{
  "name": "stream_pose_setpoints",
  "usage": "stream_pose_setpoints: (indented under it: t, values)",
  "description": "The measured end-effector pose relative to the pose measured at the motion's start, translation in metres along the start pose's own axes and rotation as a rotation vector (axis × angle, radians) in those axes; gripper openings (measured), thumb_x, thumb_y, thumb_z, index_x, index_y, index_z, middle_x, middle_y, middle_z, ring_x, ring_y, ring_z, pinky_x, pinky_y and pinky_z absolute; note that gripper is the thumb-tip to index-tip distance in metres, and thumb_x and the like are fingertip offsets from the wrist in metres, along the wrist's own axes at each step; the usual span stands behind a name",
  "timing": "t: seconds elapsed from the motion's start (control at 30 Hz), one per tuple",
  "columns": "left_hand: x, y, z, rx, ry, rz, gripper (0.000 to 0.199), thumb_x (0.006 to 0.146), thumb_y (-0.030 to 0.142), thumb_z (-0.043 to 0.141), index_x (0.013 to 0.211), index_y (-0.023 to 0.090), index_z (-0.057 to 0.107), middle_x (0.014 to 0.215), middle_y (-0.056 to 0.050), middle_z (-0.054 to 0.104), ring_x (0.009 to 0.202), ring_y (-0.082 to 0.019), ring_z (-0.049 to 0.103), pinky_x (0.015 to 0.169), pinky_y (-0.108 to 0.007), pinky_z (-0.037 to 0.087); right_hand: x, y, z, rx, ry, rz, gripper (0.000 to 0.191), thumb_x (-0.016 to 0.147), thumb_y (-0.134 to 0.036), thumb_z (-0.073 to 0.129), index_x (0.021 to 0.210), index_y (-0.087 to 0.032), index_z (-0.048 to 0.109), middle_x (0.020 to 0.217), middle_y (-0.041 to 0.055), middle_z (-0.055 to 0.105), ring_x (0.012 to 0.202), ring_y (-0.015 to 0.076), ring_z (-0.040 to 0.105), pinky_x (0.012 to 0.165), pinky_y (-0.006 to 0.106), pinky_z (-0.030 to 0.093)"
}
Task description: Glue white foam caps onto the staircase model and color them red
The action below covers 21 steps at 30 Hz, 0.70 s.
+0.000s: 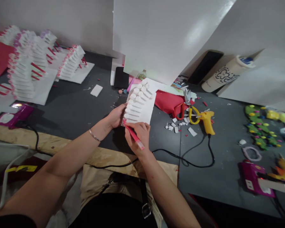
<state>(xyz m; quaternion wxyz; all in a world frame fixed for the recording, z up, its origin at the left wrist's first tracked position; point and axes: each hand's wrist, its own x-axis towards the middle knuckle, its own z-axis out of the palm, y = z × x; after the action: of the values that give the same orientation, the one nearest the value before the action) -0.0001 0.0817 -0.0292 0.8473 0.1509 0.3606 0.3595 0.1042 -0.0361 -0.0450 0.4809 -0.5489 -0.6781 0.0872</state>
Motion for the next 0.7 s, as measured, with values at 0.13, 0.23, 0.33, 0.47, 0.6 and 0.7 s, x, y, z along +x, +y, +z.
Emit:
stream_pose_setpoints:
  t: [0.13, 0.23, 0.33, 0.47, 0.6, 0.7]
  values:
    - [0.0003, -0.0001, -0.0012, -0.004, 0.007, 0.013, 0.025, 0.098, 0.022, 0.055, 0.110, 0.011, 0.074, 0.088, -0.009, 0.081, 0.084, -0.023, 0.078, 0.095, -0.036, 0.059, 0.0005, 0.0006, -0.0008, -0.014, 0.038, -0.020, 0.012, 0.098, -0.025, 0.059, 0.104, -0.026, 0.069, 0.089, 0.0000, 0.078, 0.082, 0.0194, 0.067, 0.089, 0.040, 0.039]
    - [0.0003, -0.0001, -0.0018, 0.004, 0.000, 0.009, 0.027, 0.099, 0.021, 0.052, 0.109, 0.010, 0.074, 0.088, -0.010, 0.081, 0.083, -0.022, 0.078, 0.095, -0.034, 0.059, -0.0001, 0.0025, -0.0012, -0.025, 0.047, -0.019, 0.013, 0.098, -0.025, 0.059, 0.106, -0.026, 0.069, 0.091, 0.0003, 0.078, 0.082, 0.0190, 0.067, 0.089, 0.039, 0.039]
    - [0.0011, -0.0005, -0.0022, 0.003, -0.007, 0.014, 0.026, 0.099, 0.021, 0.052, 0.107, 0.011, 0.074, 0.089, -0.010, 0.081, 0.083, -0.021, 0.078, 0.096, -0.035, 0.058, -0.0009, 0.0034, -0.0011, -0.024, 0.011, -0.017, 0.014, 0.098, -0.026, 0.059, 0.107, -0.026, 0.069, 0.092, 0.0011, 0.078, 0.084, 0.0198, 0.067, 0.089, 0.040, 0.040]
    - [0.0003, -0.0002, -0.0013, -0.005, -0.006, 0.005, 0.025, 0.098, 0.021, 0.054, 0.108, 0.011, 0.075, 0.092, -0.011, 0.082, 0.084, -0.022, 0.079, 0.096, -0.034, 0.058, -0.0019, 0.0028, -0.0022, -0.036, 0.026, 0.008, 0.014, 0.096, -0.026, 0.059, 0.105, -0.027, 0.070, 0.092, 0.0011, 0.077, 0.083, 0.0206, 0.066, 0.090, 0.041, 0.039]
    - [-0.0013, 0.0011, -0.0001, 0.003, -0.010, -0.001, 0.029, 0.100, 0.021, 0.049, 0.111, 0.012, 0.074, 0.092, -0.010, 0.082, 0.086, -0.022, 0.079, 0.098, -0.035, 0.058, -0.0035, 0.0026, -0.0042, -0.014, 0.025, -0.009, 0.015, 0.095, -0.025, 0.060, 0.106, -0.027, 0.070, 0.092, 0.0007, 0.077, 0.083, 0.0204, 0.066, 0.090, 0.041, 0.039]
    - [-0.0008, 0.0016, -0.0007, -0.001, -0.009, -0.005, 0.028, 0.099, 0.021, 0.051, 0.111, 0.012, 0.074, 0.092, -0.010, 0.082, 0.086, -0.023, 0.079, 0.099, -0.036, 0.058, -0.0047, 0.0023, -0.0049, 0.000, 0.006, 0.009, 0.015, 0.094, -0.025, 0.060, 0.105, -0.028, 0.070, 0.091, 0.0002, 0.078, 0.084, 0.0207, 0.066, 0.091, 0.042, 0.039]
